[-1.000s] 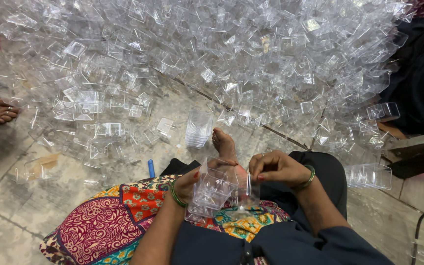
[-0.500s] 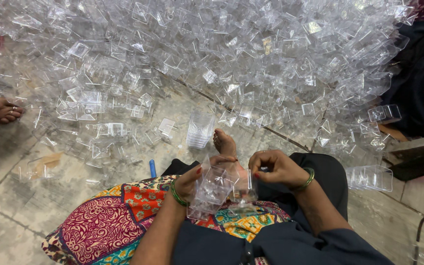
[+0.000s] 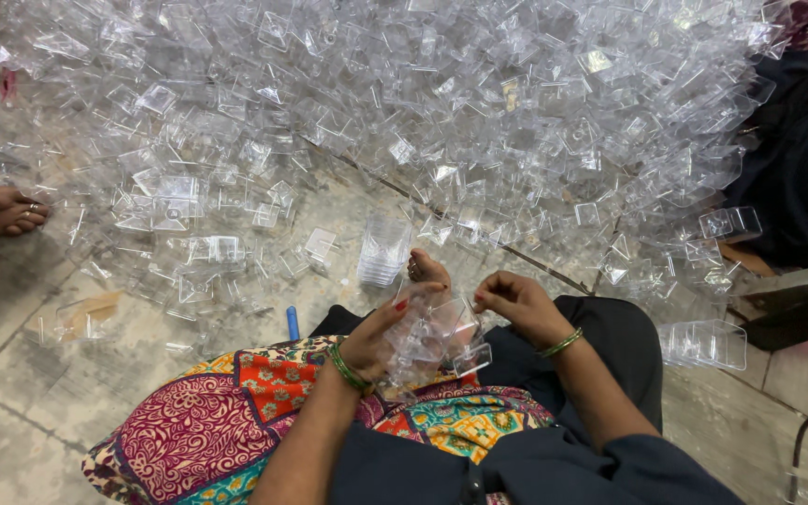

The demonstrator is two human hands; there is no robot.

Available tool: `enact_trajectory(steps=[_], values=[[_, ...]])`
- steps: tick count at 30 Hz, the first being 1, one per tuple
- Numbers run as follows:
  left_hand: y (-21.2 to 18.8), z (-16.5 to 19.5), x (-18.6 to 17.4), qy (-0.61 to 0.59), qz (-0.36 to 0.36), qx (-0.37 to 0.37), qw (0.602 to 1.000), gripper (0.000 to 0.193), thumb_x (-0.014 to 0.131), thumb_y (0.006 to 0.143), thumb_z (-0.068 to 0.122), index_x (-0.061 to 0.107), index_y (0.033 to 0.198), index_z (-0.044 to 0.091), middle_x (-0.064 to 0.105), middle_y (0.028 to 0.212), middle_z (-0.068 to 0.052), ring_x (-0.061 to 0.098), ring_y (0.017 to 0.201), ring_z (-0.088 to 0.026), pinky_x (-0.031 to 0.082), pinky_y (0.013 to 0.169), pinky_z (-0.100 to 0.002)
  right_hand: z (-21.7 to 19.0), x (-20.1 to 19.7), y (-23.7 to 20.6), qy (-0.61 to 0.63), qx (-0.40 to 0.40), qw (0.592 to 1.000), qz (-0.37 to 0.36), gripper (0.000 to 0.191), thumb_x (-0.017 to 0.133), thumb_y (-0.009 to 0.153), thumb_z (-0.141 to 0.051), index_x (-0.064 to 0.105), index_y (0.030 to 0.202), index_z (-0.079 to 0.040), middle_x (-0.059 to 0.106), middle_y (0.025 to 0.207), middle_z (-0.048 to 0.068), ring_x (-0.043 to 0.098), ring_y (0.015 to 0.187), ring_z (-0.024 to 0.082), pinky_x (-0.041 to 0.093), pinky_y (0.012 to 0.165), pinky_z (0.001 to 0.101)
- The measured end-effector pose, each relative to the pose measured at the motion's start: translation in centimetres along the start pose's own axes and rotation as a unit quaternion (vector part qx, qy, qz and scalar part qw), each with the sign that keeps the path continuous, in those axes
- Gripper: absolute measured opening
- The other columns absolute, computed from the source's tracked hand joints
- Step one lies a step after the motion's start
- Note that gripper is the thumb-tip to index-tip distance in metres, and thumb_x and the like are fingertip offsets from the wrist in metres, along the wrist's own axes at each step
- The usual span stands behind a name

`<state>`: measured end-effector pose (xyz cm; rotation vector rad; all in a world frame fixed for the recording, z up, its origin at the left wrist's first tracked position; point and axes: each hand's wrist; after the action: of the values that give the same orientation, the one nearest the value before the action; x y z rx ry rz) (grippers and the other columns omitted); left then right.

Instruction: The person sits on the floor and assembles small clear plastic boxes, folding the side walls and snapping the pieces together by hand one at a time, placing finished boxes aside and picking up new flat components from the surrounding piles.

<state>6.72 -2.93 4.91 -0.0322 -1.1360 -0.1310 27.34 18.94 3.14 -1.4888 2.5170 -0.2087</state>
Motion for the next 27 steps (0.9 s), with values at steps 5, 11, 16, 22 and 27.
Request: enact_trajectory(steps=[5, 11, 16, 22, 27], values=[[0.4, -0.5, 0.2, -0.022, 0.024, 0.02, 0.999, 0.053, 0.061, 0.1, 0.037, 0.051, 0.144, 0.009, 0.058, 0.139, -0.016, 0.064, 0.124, -0.036, 0.053, 0.105, -0.052, -0.7, 2.0, -0.5, 0.152, 0.137, 0.976, -0.071, 0.037, 0.054, 0.098, -0.033, 0.066, 0.117, -0.004, 0.073, 0.107, 0.004, 0.068, 0.099, 0.014, 0.054, 0.09, 0.0327], [0.6, -1.2, -0.9, -0.107, 0.055, 0.038, 0.992, 0.05, 0.062, 0.105, 0.035, 0.055, 0.144, 0.004, 0.06, 0.14, -0.008, 0.062, 0.128, -0.024, 0.052, 0.108, -0.043, 0.0, 0.8, -0.5, 0.265, 0.119, 0.951, -0.105, 0.032, 0.063, 0.097, -0.026, 0.068, 0.111, 0.002, 0.074, 0.101, 0.009, 0.071, 0.096, 0.019, 0.056, 0.089, 0.0347], [0.9, -1.8, -2.1, -0.129, 0.028, 0.055, 0.99, 0.056, 0.06, 0.104, 0.042, 0.057, 0.144, 0.002, 0.064, 0.137, -0.013, 0.064, 0.122, -0.027, 0.054, 0.101, -0.046, 2.2, -0.2, -0.2, 0.322, 0.095, 0.939, -0.082, 0.019, 0.072, 0.096, -0.016, 0.067, 0.107, 0.0, 0.071, 0.095, 0.005, 0.066, 0.084, 0.013, 0.053, 0.078, 0.0298], [0.9, -1.9, -2.0, -0.142, 0.02, 0.056, 0.988, 0.057, 0.058, 0.103, 0.043, 0.055, 0.142, 0.002, 0.063, 0.138, -0.012, 0.065, 0.124, -0.027, 0.055, 0.103, -0.046, 1.5, 0.6, -0.5, 0.342, 0.087, 0.929, -0.113, 0.02, 0.074, 0.097, -0.019, 0.064, 0.101, -0.002, 0.066, 0.089, 0.002, 0.062, 0.08, 0.011, 0.05, 0.072, 0.0271], [1.2, -1.5, -1.7, -0.142, -0.019, 0.071, 0.987, 0.063, 0.058, 0.105, 0.044, 0.053, 0.146, -0.004, 0.061, 0.141, -0.015, 0.061, 0.128, -0.026, 0.052, 0.107, -0.045, -0.7, 1.6, -1.2, 0.352, 0.126, 0.919, -0.123, 0.029, 0.074, 0.091, -0.027, 0.059, 0.101, -0.004, 0.062, 0.091, 0.001, 0.059, 0.085, 0.009, 0.051, 0.077, 0.0256]])
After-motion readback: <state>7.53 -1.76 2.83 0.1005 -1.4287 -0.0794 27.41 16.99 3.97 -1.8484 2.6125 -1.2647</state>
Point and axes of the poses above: each hand's wrist, its own y-axis towards the middle knuckle, its own x-axis out of the palm, z = x × y
